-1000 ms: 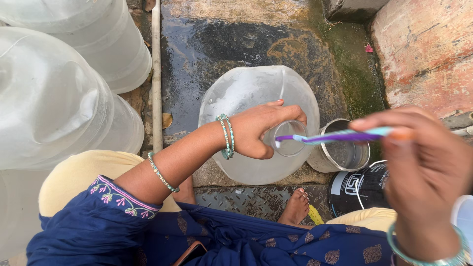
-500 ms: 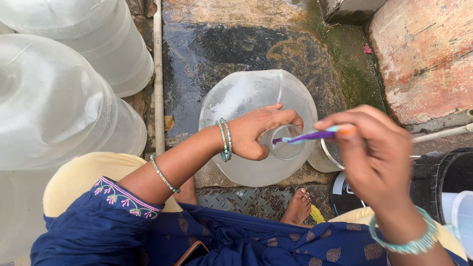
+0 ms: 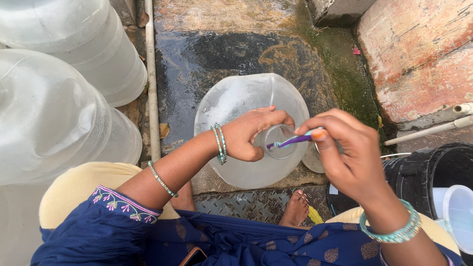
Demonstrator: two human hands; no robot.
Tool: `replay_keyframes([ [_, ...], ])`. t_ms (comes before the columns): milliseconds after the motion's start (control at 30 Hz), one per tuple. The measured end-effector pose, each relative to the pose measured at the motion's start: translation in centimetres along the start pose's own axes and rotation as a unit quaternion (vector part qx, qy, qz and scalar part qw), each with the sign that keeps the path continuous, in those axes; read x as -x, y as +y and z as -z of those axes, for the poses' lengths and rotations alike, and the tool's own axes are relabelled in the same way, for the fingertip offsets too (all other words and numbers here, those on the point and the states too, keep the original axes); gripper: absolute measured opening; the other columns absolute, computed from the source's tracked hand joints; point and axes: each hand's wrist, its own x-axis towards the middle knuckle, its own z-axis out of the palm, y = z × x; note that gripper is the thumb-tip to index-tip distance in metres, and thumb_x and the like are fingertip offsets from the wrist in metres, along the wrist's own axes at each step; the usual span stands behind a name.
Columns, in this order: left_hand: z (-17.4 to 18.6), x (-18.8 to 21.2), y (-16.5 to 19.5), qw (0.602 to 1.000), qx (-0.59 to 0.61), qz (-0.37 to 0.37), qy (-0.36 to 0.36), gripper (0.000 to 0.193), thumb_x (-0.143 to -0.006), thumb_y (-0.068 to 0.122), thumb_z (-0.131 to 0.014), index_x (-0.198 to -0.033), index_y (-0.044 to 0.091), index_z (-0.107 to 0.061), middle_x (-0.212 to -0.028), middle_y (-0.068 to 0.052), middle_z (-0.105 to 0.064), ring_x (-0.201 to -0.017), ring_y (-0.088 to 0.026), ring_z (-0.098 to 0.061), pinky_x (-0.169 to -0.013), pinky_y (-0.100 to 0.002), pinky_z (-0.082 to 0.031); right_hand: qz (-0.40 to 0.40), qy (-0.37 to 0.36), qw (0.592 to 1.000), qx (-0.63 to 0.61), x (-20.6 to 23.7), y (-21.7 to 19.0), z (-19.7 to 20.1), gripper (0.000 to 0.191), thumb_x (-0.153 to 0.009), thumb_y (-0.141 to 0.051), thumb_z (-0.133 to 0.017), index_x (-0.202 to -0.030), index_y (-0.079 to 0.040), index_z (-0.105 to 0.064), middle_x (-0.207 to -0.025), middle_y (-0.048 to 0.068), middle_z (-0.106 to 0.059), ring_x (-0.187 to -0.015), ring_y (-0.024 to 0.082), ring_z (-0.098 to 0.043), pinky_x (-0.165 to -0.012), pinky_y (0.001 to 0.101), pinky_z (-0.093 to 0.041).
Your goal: The person cleans a large transparent water dispenser bottle using a toothbrush and a green sponge. They scrub the inside neck and rim with the toothbrush, then wipe the exterior surface with the sponge.
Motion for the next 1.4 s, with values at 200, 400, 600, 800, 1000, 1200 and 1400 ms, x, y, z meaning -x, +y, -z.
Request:
replay_keyframes([
  [200, 0.5, -0.1, 0.3, 1.0, 0.006, 0.008, 0.005, 0.069, -0.056, 0.007, -0.061, -0.125, 0.005, -0.055, -0.115, -0.015, -0.064, -0.115, -0.037, -0.058, -0.105, -0.042, -0.045, 0.035, 0.061, 0.996, 0.049, 2.4, -6.6, 5.2, 0.03, -0.115, -0.024, -0.049, -0.1, -0.005, -0.067, -0.097, 0.003, -0.07, -0.087, 0.012, -0.07, -0.081, 0.0259, -0.054],
  [400, -0.4, -0.9, 1.2, 1.0, -0.006, -0.009, -0.019, 0.067, -0.055, 0.008, -0.061, -0.122, 0.005, -0.056, -0.116, -0.016, -0.065, -0.114, -0.039, -0.058, -0.105, -0.043, -0.044, 0.082, -0.027, 0.996, 0.036, -0.7, -2.4, 1.0, 0.016, -0.103, -0.015, -0.057, -0.099, -0.004, -0.068, -0.096, 0.009, -0.069, -0.089, 0.022, -0.065, -0.082, 0.0356, -0.051],
  [600, 0.2, -0.8, 0.9, 1.0, 0.0, -0.018, -0.017, 0.067, -0.054, 0.004, -0.06, -0.121, 0.005, -0.058, -0.118, -0.014, -0.065, -0.116, -0.035, -0.062, -0.11, -0.042, -0.043, 0.013, 0.099, 0.991, -0.084, 2.8, 0.8, 5.0, 0.034, -0.114, -0.031, -0.051, -0.1, -0.003, -0.066, -0.098, 0.009, -0.068, -0.087, 0.015, -0.066, -0.079, 0.0282, -0.053],
  [800, 3.5, -1.3, 0.0, 0.986, 0.119, 0.112, -0.01, 0.065, -0.061, -0.005, -0.066, -0.124, 0.009, -0.058, -0.124, -0.004, -0.066, -0.123, -0.017, -0.061, -0.108, -0.035, -0.046, 0.017, 0.316, 0.939, -0.133, 4.9, 6.1, 10.8, 0.037, -0.121, -0.035, -0.051, -0.111, 0.0, -0.058, -0.104, 0.01, -0.065, -0.083, 0.012, -0.064, -0.078, 0.0259, -0.056],
  [1000, 3.5, -3.4, -0.5, 0.981, 0.086, 0.175, 0.021, 0.068, -0.059, -0.006, -0.071, -0.123, 0.011, -0.057, -0.122, -0.002, -0.067, -0.123, -0.016, -0.062, -0.106, -0.035, -0.047, -0.168, 0.193, 0.958, 0.13, 5.2, 15.7, 5.3, 0.021, -0.106, -0.003, -0.047, -0.107, 0.001, -0.068, -0.104, 0.013, -0.064, -0.085, 0.021, -0.071, -0.076, 0.0322, -0.058],
  [1200, 2.6, -3.6, -0.7, 0.984, 0.033, 0.173, 0.027, 0.069, -0.059, -0.007, -0.072, -0.124, 0.011, -0.058, -0.121, -0.002, -0.068, -0.12, -0.018, -0.064, -0.105, -0.036, -0.047, -0.093, -0.015, 0.941, 0.326, 5.4, 17.2, -2.8, 0.027, -0.082, -0.004, -0.063, -0.107, 0.0, -0.072, -0.102, 0.017, -0.069, -0.095, 0.035, -0.067, -0.085, 0.0443, -0.055],
  [1400, 2.7, -2.1, 0.3, 0.988, 0.069, 0.138, 0.003, 0.065, -0.061, -0.003, -0.072, -0.123, 0.007, -0.059, -0.127, -0.007, -0.069, -0.133, -0.025, -0.06, -0.119, -0.043, -0.032, -0.122, -0.136, 0.983, -0.021, 2.7, 13.5, -11.5, 0.028, -0.087, -0.012, -0.07, -0.115, -0.012, -0.071, -0.113, 0.015, -0.071, -0.106, 0.033, -0.066, -0.092, 0.043, -0.053],
])
